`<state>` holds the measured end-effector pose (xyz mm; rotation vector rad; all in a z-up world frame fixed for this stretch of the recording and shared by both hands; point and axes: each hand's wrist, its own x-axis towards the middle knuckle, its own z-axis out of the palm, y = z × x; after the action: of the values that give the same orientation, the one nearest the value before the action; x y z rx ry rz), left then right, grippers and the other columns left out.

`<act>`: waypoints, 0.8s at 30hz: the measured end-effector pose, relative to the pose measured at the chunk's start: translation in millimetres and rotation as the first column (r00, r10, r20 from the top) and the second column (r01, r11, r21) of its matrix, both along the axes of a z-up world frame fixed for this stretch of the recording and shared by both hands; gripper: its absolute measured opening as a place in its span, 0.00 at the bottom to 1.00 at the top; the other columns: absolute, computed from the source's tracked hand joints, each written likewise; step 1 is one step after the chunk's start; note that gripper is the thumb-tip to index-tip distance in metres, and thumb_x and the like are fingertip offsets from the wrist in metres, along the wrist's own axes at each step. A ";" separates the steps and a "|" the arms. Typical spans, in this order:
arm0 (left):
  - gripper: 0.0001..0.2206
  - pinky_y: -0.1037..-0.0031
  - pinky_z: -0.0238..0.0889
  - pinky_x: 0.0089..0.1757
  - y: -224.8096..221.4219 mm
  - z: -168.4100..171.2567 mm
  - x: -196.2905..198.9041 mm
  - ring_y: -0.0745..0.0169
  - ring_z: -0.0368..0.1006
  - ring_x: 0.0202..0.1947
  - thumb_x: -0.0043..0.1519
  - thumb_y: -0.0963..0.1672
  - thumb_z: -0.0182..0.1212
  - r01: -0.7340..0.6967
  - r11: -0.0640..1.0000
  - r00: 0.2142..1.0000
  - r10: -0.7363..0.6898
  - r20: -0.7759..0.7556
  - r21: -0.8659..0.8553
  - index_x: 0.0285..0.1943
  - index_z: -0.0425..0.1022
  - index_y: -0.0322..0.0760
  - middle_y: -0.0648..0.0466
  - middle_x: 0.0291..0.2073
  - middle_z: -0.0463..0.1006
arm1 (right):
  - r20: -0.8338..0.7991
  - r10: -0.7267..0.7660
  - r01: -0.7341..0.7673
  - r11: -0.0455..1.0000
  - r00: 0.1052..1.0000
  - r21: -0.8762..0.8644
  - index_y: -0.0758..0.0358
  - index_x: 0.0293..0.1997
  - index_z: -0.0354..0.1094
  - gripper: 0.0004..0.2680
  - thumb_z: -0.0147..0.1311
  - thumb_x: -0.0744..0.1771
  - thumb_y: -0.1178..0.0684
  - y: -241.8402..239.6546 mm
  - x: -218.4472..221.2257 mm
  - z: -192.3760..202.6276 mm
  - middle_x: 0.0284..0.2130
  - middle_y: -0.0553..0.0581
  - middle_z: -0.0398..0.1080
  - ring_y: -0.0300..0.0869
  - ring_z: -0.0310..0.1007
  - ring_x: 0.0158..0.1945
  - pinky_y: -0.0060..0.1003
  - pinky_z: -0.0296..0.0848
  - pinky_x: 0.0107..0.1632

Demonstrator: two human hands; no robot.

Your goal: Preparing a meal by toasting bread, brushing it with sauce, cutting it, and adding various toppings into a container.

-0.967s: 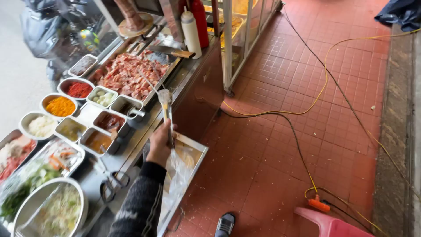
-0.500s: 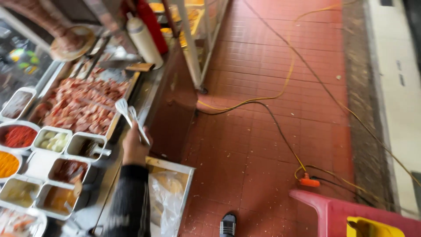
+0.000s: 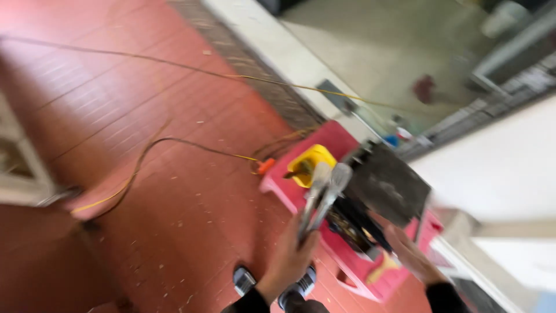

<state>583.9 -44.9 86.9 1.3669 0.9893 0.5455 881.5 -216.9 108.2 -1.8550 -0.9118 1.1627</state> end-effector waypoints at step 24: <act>0.19 0.60 0.76 0.63 19.8 29.5 68.6 0.47 0.80 0.69 0.75 0.44 0.63 0.409 0.841 0.829 -0.504 0.240 0.354 0.75 0.69 0.38 0.42 0.76 0.72 | -0.006 -0.526 0.523 0.847 0.851 -0.099 0.65 0.56 0.83 0.16 0.47 0.77 0.46 36.9 54.9 82.0 0.25 0.64 0.80 0.48 0.80 0.23 0.39 0.77 0.27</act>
<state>652.6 -25.1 116.4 1.6467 0.2874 0.5331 936.4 -180.0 190.2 -1.9812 -0.2884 0.8946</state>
